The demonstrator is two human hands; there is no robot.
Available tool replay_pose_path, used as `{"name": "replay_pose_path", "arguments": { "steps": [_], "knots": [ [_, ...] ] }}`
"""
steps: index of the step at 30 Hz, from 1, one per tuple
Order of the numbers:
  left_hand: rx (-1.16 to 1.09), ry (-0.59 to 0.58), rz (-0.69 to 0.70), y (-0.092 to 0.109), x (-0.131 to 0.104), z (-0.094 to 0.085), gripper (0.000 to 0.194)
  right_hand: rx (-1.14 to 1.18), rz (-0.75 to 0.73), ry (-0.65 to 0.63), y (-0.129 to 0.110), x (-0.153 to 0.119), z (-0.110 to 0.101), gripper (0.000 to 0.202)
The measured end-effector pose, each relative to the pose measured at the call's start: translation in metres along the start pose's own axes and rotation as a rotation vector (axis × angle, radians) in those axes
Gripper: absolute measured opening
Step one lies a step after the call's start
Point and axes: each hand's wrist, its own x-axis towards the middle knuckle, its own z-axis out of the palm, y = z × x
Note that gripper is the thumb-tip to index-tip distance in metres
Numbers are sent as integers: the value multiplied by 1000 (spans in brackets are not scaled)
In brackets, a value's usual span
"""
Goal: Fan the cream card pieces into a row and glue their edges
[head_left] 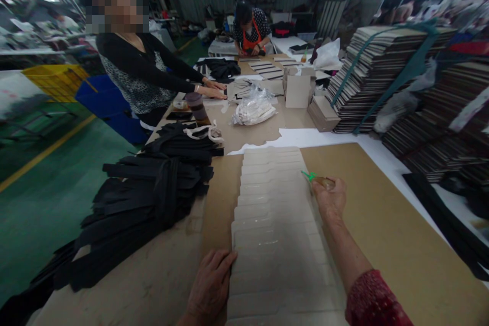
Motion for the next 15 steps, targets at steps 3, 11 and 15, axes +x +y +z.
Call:
{"name": "replay_pose_path", "arguments": {
  "steps": [3,11,15],
  "knots": [
    [8,5,-5,0,0,1,36,-17,38,35,-8,0,-3,42],
    [27,15,12,1,-1,-1,37,-43,-4,-50,-17,-3,-3,39],
    [20,7,-1,2,1,-2,37,-60,-17,-62,-21,-1,-2,38]
  ]
}}
